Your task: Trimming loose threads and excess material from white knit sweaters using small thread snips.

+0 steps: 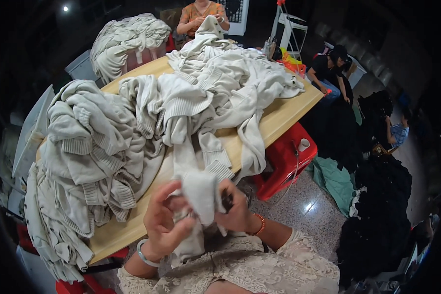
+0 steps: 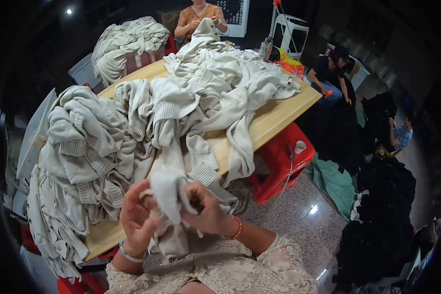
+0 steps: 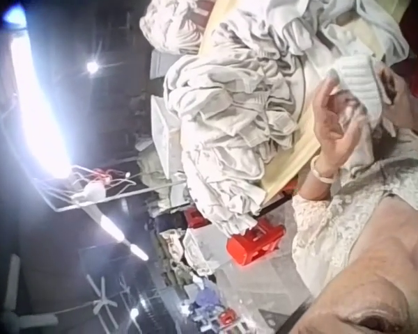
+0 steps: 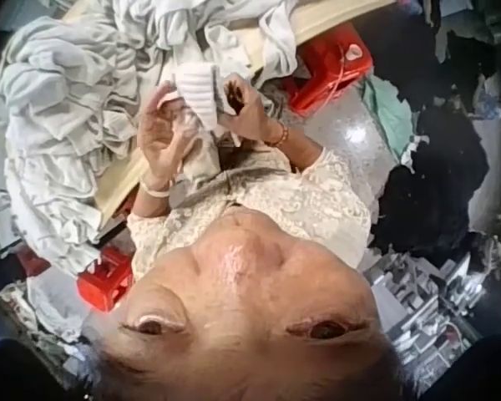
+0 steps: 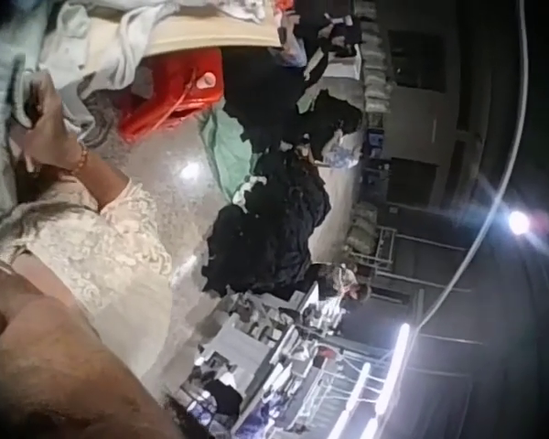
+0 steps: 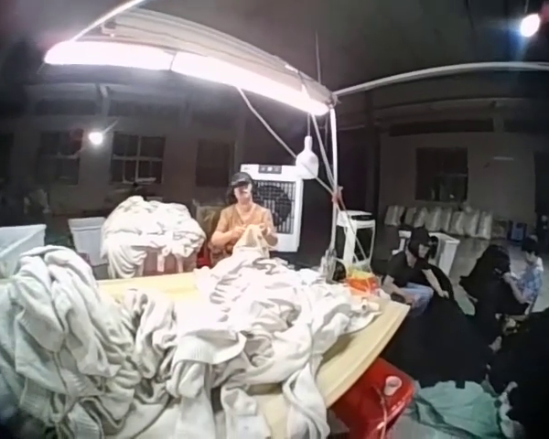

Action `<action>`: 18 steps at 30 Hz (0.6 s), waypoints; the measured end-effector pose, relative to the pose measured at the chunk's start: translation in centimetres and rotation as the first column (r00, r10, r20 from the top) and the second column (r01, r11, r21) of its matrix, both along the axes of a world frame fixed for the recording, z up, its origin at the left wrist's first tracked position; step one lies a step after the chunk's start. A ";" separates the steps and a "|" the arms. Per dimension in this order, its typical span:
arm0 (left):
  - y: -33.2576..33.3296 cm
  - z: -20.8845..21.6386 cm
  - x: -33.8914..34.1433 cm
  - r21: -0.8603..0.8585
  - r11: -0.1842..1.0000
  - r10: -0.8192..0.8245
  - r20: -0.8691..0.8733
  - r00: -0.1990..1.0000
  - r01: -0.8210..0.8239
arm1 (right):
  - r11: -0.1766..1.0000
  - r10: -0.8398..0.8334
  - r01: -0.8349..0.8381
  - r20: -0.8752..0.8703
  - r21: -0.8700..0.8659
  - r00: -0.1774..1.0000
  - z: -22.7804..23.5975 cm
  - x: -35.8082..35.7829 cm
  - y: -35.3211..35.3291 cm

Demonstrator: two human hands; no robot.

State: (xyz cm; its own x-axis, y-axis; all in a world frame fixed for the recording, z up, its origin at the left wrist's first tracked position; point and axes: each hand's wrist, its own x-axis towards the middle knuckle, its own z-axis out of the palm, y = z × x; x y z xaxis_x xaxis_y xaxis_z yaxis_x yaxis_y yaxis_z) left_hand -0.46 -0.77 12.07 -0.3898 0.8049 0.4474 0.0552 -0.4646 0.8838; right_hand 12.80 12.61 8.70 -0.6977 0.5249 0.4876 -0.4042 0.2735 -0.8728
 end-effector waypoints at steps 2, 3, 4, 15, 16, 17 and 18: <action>0.3 -0.9 -1.2 0.173 0.948 0.314 -0.644 0.697 -0.267 | 0.998 0.052 -0.054 -0.048 -0.033 0.997 0.7 -0.1 1.0; 0.1 -1.5 -1.0 0.164 0.941 0.317 -0.731 0.603 -0.296 | 0.996 0.065 -0.075 -0.167 -0.054 0.984 1.7 -0.4 0.7; -0.5 -3.6 -0.3 -0.081 0.960 0.170 -0.593 0.787 -0.268 | 0.966 0.162 -0.198 -0.213 -0.165 0.964 1.4 -0.4 0.7; 1.3 -1.8 -0.2 -0.048 0.986 -0.163 -0.509 0.845 0.161 | 0.902 0.430 -0.432 0.077 0.011 0.899 4.4 -2.5 -3.9; 0.9 -1.0 -0.5 -0.023 0.982 -0.176 -0.488 0.855 0.189 | 0.875 0.484 -0.482 0.083 -0.044 0.871 4.8 -2.5 -3.9; 0.6 -0.4 -0.5 0.001 0.976 -0.192 -0.466 0.864 0.218 | 0.844 0.535 -0.527 0.086 -0.103 0.840 5.2 -2.5 -3.8; -0.2 0.1 -0.5 0.023 0.970 -0.208 -0.441 0.873 0.242 | 0.761 0.633 -0.589 0.112 -0.272 0.766 5.8 -2.3 -3.4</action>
State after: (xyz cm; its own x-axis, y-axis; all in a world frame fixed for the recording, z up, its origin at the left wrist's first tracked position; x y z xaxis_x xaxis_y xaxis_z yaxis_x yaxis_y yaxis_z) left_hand -0.96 -0.96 12.16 0.0437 0.8049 0.5918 0.3090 -0.5742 0.7582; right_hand 10.54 9.23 14.46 -0.9691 0.0270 0.2451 -0.2460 -0.1725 -0.9538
